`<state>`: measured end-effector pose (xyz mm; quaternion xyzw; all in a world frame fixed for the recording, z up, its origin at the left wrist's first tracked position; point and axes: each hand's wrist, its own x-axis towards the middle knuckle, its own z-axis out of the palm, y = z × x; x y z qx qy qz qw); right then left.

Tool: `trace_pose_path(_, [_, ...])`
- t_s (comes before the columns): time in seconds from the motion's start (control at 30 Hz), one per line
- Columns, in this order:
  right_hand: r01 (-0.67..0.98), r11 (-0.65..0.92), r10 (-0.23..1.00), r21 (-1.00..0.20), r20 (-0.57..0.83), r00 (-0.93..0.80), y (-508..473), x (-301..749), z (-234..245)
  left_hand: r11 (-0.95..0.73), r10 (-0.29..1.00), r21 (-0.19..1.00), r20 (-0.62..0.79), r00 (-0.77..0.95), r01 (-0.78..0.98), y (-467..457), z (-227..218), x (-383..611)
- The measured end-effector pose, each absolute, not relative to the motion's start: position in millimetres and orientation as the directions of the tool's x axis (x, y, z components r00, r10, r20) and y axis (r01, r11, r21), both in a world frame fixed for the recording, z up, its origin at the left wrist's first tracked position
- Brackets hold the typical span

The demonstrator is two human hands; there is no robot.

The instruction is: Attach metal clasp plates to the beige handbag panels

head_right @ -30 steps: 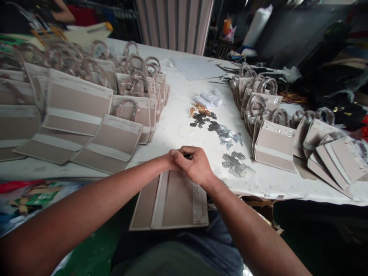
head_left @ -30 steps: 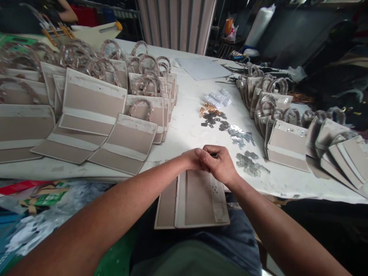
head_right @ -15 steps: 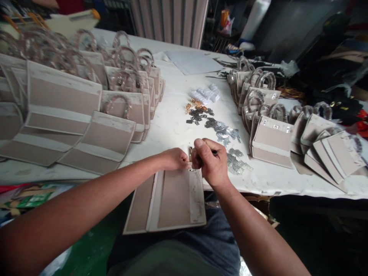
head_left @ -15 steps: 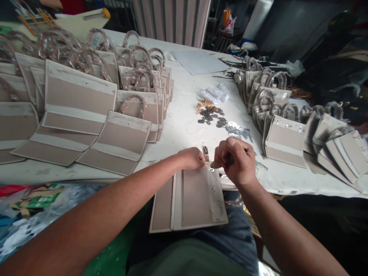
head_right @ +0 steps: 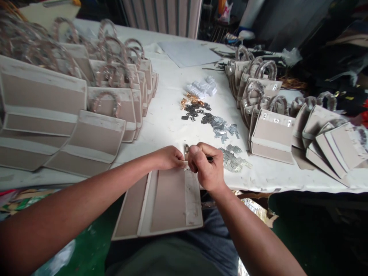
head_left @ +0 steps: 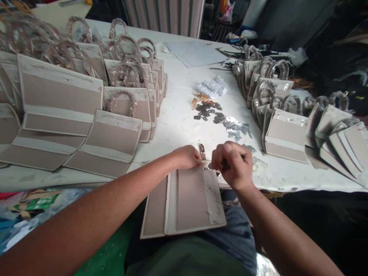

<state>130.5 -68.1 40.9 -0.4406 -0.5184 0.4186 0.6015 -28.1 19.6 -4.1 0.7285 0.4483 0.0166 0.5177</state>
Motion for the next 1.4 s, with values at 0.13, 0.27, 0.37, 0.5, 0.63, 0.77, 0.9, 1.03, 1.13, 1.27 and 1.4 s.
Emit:
trace_pose_path(0.13, [-0.093, 0.279, 0.954, -0.956, 0.265, 0.137, -68.0, 127.2, 42.8, -0.064, 0.660, 0.776, -0.438, 0.610, 0.627, 20.3, -5.7, -28.8])
trace_pose_path(0.27, [-0.062, 0.244, 0.965, -0.968, 0.236, 0.116, -65.9, 123.8, 42.3, -0.067, 0.655, 0.777, -0.439, 0.615, 0.625, 20.5, -3.2, -29.3])
trace_pose_path(0.37, [-0.108, 0.314, 0.943, -0.943, 0.297, 0.149, -67.7, 123.7, 46.0, -0.071, 0.661, 0.777, -0.434, 0.613, 0.626, 20.8, -2.6, -28.9])
trace_pose_path(0.5, [-0.094, 0.267, 0.959, -0.959, 0.256, 0.120, -68.5, 123.3, 40.9, -0.061, 0.666, 0.785, -0.427, 0.611, 0.616, 19.6, -2.0, -28.8])
trace_pose_path(0.63, [-0.134, 0.291, 0.953, -0.947, 0.276, 0.122, -68.3, 124.2, 32.5, -0.075, 0.670, 0.788, -0.414, 0.616, 0.611, 18.7, -2.7, -29.6])
trace_pose_path(0.77, [-0.092, 0.298, 0.953, -0.950, 0.289, 0.094, -68.4, 123.4, 25.6, -0.138, 0.679, 0.779, -0.375, 0.631, 0.612, 20.2, 1.0, -28.3])
trace_pose_path(0.9, [-0.118, 0.289, 0.957, -0.950, 0.282, 0.068, -66.1, 124.3, 22.2, -0.224, 0.774, 0.716, -0.281, 0.568, 0.660, -1.6, 17.7, -32.9])
trace_pose_path(1.03, [-0.122, 0.288, 0.956, -0.950, 0.278, 0.096, -65.4, 125.3, 24.6, -0.523, 0.841, 0.540, 0.204, 0.500, 0.660, -75.3, 20.0, -54.1])
trace_pose_path(1.13, [-0.104, 0.265, 0.963, -0.959, 0.257, 0.085, -63.7, 122.7, 27.0, -0.767, 0.641, 0.298, 0.342, 0.687, 0.568, -136.5, 0.3, -69.9])
trace_pose_path(1.27, [-0.115, 0.224, 0.972, -0.968, 0.213, 0.096, -67.2, 123.0, 36.6, -0.805, 0.592, 0.129, 0.218, 0.776, 0.578, -169.5, -24.8, -72.9])
trace_pose_path(1.4, [-0.073, 0.178, 0.979, -0.981, 0.169, 0.111, -96.7, 145.2, 55.7, -0.789, 0.612, 0.148, 0.114, 0.782, 0.596, -159.7, -15.5, -69.6])
